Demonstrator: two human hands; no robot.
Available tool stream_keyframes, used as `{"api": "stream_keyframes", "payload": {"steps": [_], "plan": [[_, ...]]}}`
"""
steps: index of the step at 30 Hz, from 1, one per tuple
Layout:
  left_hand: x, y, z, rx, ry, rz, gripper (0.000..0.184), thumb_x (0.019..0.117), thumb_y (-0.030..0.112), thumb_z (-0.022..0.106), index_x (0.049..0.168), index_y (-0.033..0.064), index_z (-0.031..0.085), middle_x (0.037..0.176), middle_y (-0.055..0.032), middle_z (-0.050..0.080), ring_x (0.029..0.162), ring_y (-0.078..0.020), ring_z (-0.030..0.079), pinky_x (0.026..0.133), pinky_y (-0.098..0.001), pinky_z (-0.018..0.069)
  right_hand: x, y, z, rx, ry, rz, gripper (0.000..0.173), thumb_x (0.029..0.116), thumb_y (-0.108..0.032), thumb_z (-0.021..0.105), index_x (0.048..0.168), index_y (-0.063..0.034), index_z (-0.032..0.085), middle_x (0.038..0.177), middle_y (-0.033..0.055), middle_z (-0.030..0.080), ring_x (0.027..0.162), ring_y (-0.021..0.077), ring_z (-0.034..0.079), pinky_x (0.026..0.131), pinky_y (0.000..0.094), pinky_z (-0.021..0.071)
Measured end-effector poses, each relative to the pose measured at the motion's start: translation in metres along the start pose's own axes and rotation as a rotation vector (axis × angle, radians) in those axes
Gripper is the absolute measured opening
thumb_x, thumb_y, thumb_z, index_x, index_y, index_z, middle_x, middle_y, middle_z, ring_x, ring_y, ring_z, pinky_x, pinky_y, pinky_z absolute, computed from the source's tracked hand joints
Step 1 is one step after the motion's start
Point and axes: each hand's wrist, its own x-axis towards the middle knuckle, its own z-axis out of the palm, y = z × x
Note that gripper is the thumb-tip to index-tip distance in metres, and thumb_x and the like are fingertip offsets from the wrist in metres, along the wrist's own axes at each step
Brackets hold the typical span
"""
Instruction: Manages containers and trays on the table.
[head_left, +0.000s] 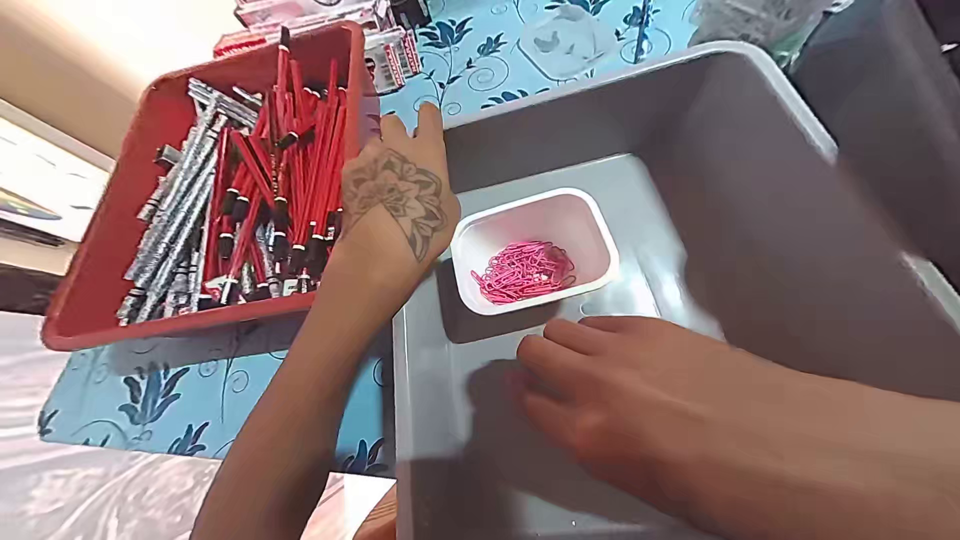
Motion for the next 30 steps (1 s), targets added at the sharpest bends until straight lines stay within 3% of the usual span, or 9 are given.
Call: {"api": "stream_keyframes", "payload": {"steps": [2, 4, 7, 13, 17, 21, 26, 28, 30], "plan": [[0.0, -0.001, 0.001, -0.009, 0.026, 0.014, 0.051, 0.1035, 0.012, 0.051, 0.151, -0.0016, 0.039, 0.134, -0.037, 0.051, 0.114, -0.0573, 0.057, 0.086, -0.0685, 0.0465, -0.001, -0.002, 0.008, -0.033, -0.067, -0.003, 0.019, 0.0932, 0.003, 0.053, 0.089, 0.0027, 0.071, 0.078, 0.0134, 0.06, 0.064, 0.0252, 0.062, 0.047, 0.0327, 0.0413], [-0.001, -0.001, 0.003, -0.027, 0.054, 0.033, 0.05, 0.1035, 0.011, 0.052, 0.15, -0.002, 0.04, 0.132, -0.0368, 0.052, 0.112, -0.0568, 0.058, 0.084, -0.0676, 0.0477, -0.001, -0.002, 0.013, -0.066, -0.03, -0.021, 0.019, 0.0897, 0.007, 0.055, 0.073, 0.0021, 0.063, 0.074, 0.014, 0.058, 0.061, 0.0252, 0.061, 0.045, 0.0322, 0.0406], [-0.01, -0.006, 0.008, -0.077, 0.119, 0.089, 0.049, 0.1028, 0.011, 0.055, 0.148, -0.0022, 0.043, 0.128, -0.0355, 0.054, 0.105, -0.054, 0.061, 0.078, -0.0639, 0.0515, 0.0, -0.003, 0.014, -0.111, -0.017, -0.037, 0.019, 0.0872, 0.005, 0.058, 0.069, -0.0004, 0.062, 0.073, 0.0122, 0.059, 0.061, 0.0225, 0.062, 0.045, 0.0298, 0.041], [-0.003, -0.001, 0.005, -0.117, 0.075, 0.029, 0.051, 0.1015, 0.012, 0.059, 0.148, -0.0025, 0.045, 0.126, -0.0329, 0.057, 0.111, -0.0501, 0.061, 0.087, -0.0598, 0.0516, 0.0, -0.011, 0.006, -0.062, -0.142, 0.015, 0.007, 0.0907, 0.002, 0.06, 0.09, 0.0062, 0.066, 0.071, 0.0165, 0.062, 0.058, 0.0282, 0.066, 0.046, 0.0346, 0.0481], [0.002, 0.009, -0.013, -0.09, -0.14, -0.067, 0.055, 0.1059, 0.013, 0.049, 0.157, 0.003, 0.032, 0.143, -0.0304, 0.048, 0.129, -0.0467, 0.052, 0.101, -0.0557, 0.046, 0.008, -0.009, -0.026, 0.154, -0.431, 0.109, 0.016, 0.0952, 0.002, 0.058, 0.104, 0.014, 0.063, 0.091, 0.0289, 0.065, 0.079, 0.0438, 0.069, 0.062, 0.0512, 0.0522], [0.001, 0.009, -0.016, -0.081, -0.151, -0.064, 0.057, 0.1056, 0.01, 0.045, 0.159, 0.0021, 0.027, 0.146, -0.0307, 0.045, 0.13, -0.0462, 0.051, 0.102, -0.0533, 0.046, 0.011, 0.008, -0.044, 0.021, -0.04, 0.068, 0.009, 0.089, -0.002, 0.062, 0.09, 0.0035, 0.07, 0.081, 0.0185, 0.066, 0.067, 0.0329, 0.069, 0.051, 0.043, 0.052], [0.002, 0.01, -0.013, -0.066, -0.146, -0.059, 0.055, 0.1077, 0.015, 0.045, 0.159, 0.0024, 0.028, 0.145, -0.0297, 0.046, 0.132, -0.0449, 0.05, 0.105, -0.0531, 0.0437, 0.018, 0.035, -0.077, -0.082, 0.108, 0.191, 0.016, 0.0909, -0.009, 0.067, 0.105, -0.0036, 0.071, 0.088, 0.0127, 0.07, 0.071, 0.0287, 0.071, 0.056, 0.0423, 0.0554], [0.004, 0.006, -0.009, -0.071, -0.079, -0.024, 0.052, 0.1061, 0.012, 0.047, 0.155, 0.0007, 0.035, 0.146, -0.0298, 0.046, 0.135, -0.0452, 0.047, 0.108, -0.0551, 0.0404, 0.014, 0.043, -0.085, -0.112, 0.17, 0.189, 0.016, 0.0922, -0.011, 0.064, 0.105, -0.006, 0.071, 0.085, 0.0091, 0.069, 0.069, 0.0245, 0.069, 0.055, 0.0385, 0.0538], [0.001, 0.002, 0.0, -0.13, 0.155, 0.068, 0.043, 0.0998, 0.002, 0.051, 0.142, -0.0028, 0.054, 0.14, -0.0326, 0.05, 0.131, -0.0481, 0.049, 0.105, -0.059, 0.0408, 0.006, 0.047, -0.096, -0.098, 0.136, 0.204, 0.017, 0.0951, -0.015, 0.062, 0.108, -0.0082, 0.071, 0.086, 0.007, 0.068, 0.068, 0.0211, 0.067, 0.055, 0.0361, 0.0528]]}}
